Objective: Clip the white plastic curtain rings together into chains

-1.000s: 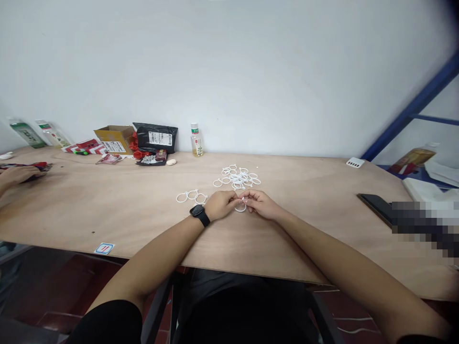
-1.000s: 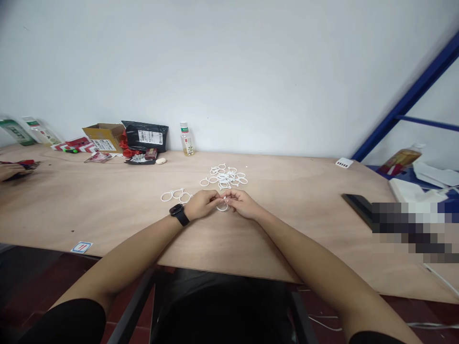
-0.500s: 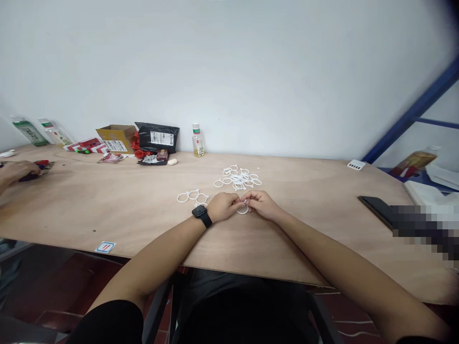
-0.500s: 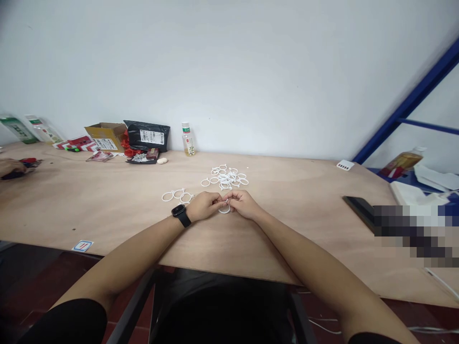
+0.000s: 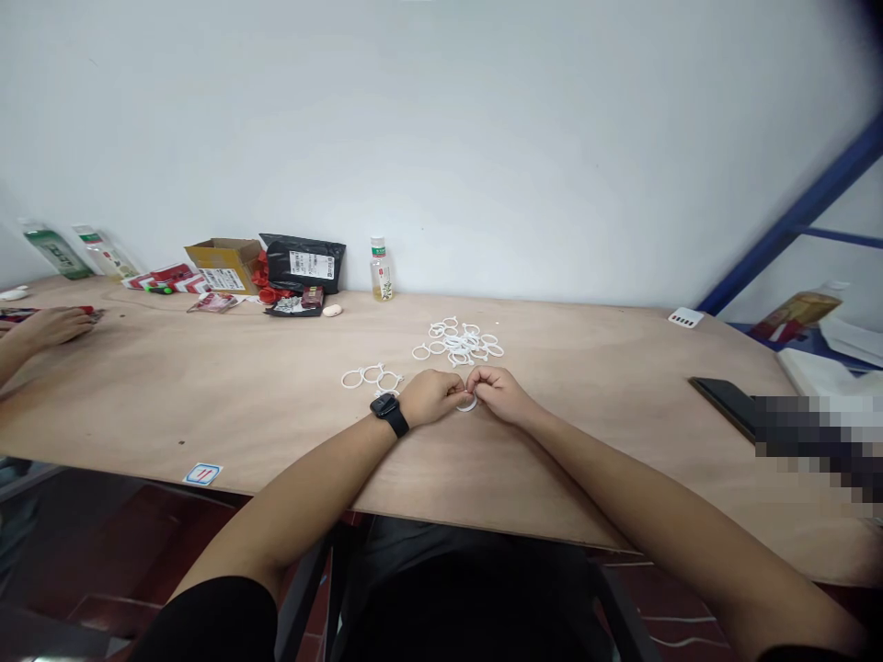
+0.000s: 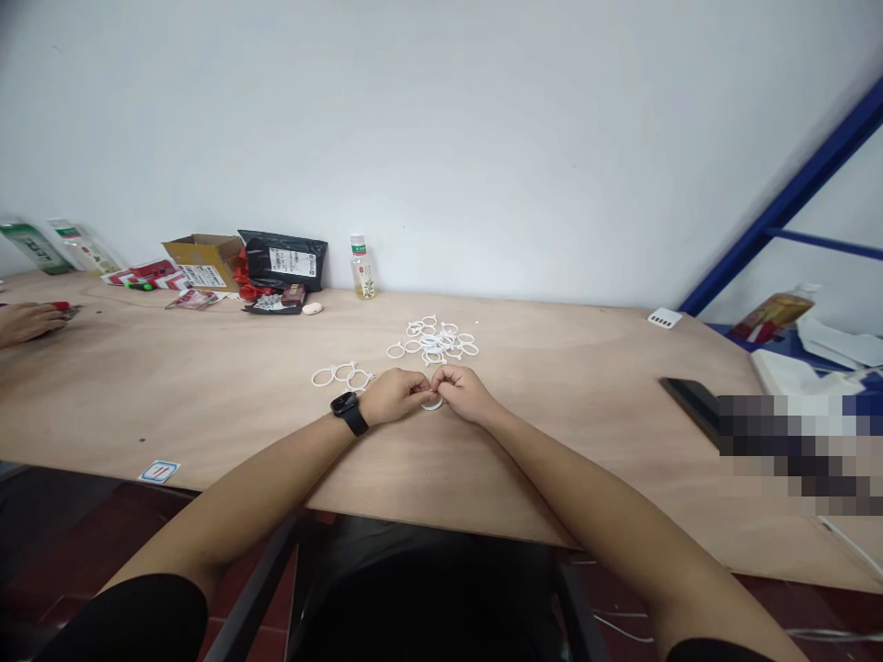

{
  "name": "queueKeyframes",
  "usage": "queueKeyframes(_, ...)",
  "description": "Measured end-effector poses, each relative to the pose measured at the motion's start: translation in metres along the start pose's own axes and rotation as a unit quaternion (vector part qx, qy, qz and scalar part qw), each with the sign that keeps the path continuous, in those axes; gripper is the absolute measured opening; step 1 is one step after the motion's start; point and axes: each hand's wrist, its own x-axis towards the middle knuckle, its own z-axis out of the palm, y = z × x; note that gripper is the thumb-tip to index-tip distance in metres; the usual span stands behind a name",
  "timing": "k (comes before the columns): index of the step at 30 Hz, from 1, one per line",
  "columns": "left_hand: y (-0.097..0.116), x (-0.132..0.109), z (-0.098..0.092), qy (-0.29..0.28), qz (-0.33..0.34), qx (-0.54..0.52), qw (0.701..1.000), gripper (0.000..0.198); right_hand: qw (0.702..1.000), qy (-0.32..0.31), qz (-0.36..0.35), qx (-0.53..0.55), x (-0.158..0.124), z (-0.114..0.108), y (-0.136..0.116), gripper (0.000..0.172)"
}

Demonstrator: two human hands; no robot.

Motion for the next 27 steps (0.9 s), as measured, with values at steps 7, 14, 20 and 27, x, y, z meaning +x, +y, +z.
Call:
queueKeyframes(7, -0.004, 0.003, -0.001, 0.008, 0.014, 0.031, 0.999, 0.030, 0.999, 0.013, -0.007, -0.045, 0.001, 0.000, 0.006, 0.019)
queueKeyframes(14, -0.033, 0.000, -0.018, 0.018, -0.019, 0.116, 0.993, 0.029, 0.965, 0.050, -0.047, -0.251, 0.004, -0.021, 0.011, 0.036)
queueKeyframes(20, -0.045, 0.001, -0.024, 0.071, -0.131, 0.222, 0.964, 0.028, 0.955, 0.062, -0.023, -0.289, 0.012, -0.037, 0.028, 0.032)
queueKeyframes(27, -0.044, 0.008, -0.011, 0.029, -0.065, 0.205, 0.976, 0.036, 0.949, 0.024, -0.043, -0.311, 0.008, -0.035, 0.025, 0.033)
